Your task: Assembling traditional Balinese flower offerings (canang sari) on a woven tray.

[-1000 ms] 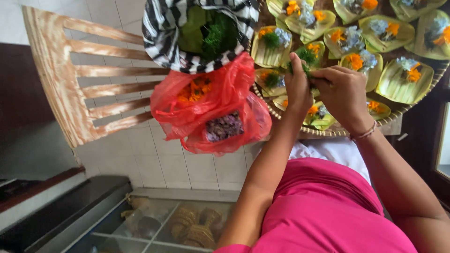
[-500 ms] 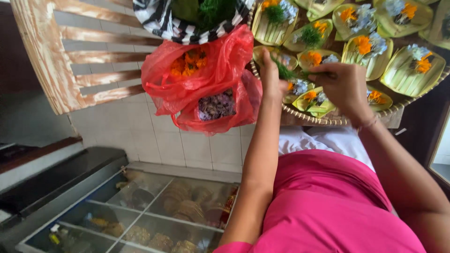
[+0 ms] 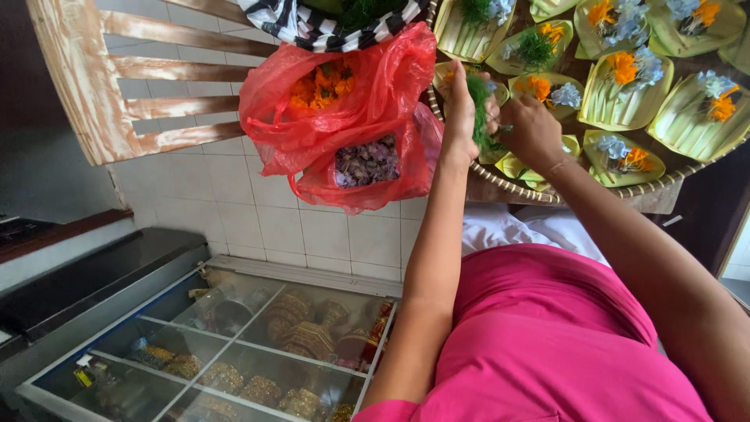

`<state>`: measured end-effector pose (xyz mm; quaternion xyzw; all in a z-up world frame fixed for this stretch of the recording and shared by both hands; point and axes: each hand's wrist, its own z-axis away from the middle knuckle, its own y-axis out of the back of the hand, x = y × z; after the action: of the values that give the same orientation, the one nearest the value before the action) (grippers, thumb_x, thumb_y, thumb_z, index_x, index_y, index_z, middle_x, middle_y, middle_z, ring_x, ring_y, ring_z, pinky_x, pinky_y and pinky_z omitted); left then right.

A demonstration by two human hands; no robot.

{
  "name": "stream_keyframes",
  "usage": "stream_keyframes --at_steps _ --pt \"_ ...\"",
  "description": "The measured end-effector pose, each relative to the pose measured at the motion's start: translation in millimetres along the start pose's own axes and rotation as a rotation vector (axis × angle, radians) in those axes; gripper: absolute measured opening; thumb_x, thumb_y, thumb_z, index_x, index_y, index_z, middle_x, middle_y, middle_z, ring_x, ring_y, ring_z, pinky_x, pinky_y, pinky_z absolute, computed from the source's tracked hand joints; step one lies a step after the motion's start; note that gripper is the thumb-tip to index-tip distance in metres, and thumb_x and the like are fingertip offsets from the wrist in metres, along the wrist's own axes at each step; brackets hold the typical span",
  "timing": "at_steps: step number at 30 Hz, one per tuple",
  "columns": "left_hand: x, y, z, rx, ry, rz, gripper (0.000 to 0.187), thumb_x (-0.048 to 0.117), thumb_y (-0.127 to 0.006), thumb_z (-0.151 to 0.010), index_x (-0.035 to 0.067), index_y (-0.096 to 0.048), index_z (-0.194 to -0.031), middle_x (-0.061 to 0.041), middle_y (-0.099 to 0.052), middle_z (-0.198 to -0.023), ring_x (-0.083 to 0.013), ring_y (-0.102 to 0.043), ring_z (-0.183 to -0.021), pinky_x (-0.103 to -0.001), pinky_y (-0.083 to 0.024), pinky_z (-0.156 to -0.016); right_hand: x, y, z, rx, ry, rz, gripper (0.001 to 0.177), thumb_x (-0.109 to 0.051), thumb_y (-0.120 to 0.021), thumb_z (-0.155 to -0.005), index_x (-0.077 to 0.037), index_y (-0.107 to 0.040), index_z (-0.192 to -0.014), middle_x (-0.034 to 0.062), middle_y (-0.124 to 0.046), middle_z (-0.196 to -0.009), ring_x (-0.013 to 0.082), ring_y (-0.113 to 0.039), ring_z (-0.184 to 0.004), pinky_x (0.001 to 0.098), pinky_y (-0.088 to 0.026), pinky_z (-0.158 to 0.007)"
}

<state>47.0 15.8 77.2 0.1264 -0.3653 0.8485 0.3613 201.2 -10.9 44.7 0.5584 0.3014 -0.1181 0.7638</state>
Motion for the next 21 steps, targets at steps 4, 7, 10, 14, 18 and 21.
stream_keyframes --at_steps 4,7,10,14,18,21 --pt "-0.7 -11.1 11.0 0.032 0.069 -0.199 0.079 0.086 -0.033 -0.085 0.016 -0.054 -0.113 0.003 -0.05 -0.058 -0.0087 -0.047 -0.045 -0.024 -0.034 -0.037 0.8 53.7 -7.1 -0.051 -0.078 -0.22 0.027 -0.019 -0.077 -0.087 -0.012 -0.073 -0.113 0.0115 -0.074 -0.11 0.0268 -0.071 -0.095 0.0404 -0.058 -0.079" --pt "-26.1 -7.1 -0.8 -0.045 0.003 -0.466 0.095 0.091 -0.019 -0.081 0.011 -0.047 -0.123 0.003 -0.051 -0.058 -0.0093 -0.049 -0.045 -0.026 -0.04 -0.038 -32.3 127.8 -1.0 -0.226 -0.421 -0.931 0.028 -0.027 -0.054 -0.11 -0.012 -0.067 -0.131 0.0043 -0.072 -0.114 0.011 -0.067 -0.093 0.0285 -0.059 -0.08" --pt "-61.4 -3.8 -29.7 -0.159 -0.019 -0.516 0.113 0.091 -0.013 -0.094 -0.01 -0.059 -0.111 -0.001 -0.061 -0.07 -0.0117 -0.055 -0.058 -0.028 -0.046 -0.051 -14.9 138.7 2.1 -0.345 -0.163 -0.975 0.041 -0.015 -0.065 -0.102 -0.01 -0.063 -0.143 0.0017 -0.066 -0.104 0.0046 -0.063 -0.092 0.0235 -0.056 -0.083" --pt "-80.2 -14.1 -34.3 -0.074 -0.323 -0.817 0.096 0.081 -0.015 -0.1 -0.009 -0.047 -0.11 -0.005 -0.05 -0.097 -0.019 -0.048 -0.095 -0.037 -0.043 -0.081 12.0 130.8 5.8 -0.33 -0.128 -0.764 0.031 -0.006 -0.077 -0.089 0.001 -0.073 -0.119 0.0061 -0.076 -0.1 0.0082 -0.067 -0.09 0.0259 -0.056 -0.082" --pt "-99.4 -9.6 -37.4 -0.251 -0.322 -0.793 0.079 0.073 -0.022 -0.106 0.0 -0.049 -0.092 -0.006 -0.048 -0.086 -0.0184 -0.048 -0.081 -0.039 -0.047 -0.072 53.0 105.8 8.6 -0.373 -0.172 -0.929 0.021 -0.004 -0.076 -0.088 0.001 -0.075 -0.108 0.0058 -0.077 -0.098 0.0105 -0.07 -0.09 0.0264 -0.056 -0.083" --pt "-83.8 -10.7 -21.3 -0.328 -0.259 -0.897 0.089 0.077 -0.016 -0.105 -0.002 -0.056 -0.095 -0.005 -0.056 -0.084 -0.0106 -0.053 -0.082 -0.032 -0.051 -0.072 53.8 113.7 14.9 -0.321 -0.272 -0.811 0.021 -0.009 -0.078 -0.089 0.0 -0.076 -0.108 0.008 -0.076 -0.095 0.0138 -0.07 -0.087 0.0283 -0.056 -0.083"
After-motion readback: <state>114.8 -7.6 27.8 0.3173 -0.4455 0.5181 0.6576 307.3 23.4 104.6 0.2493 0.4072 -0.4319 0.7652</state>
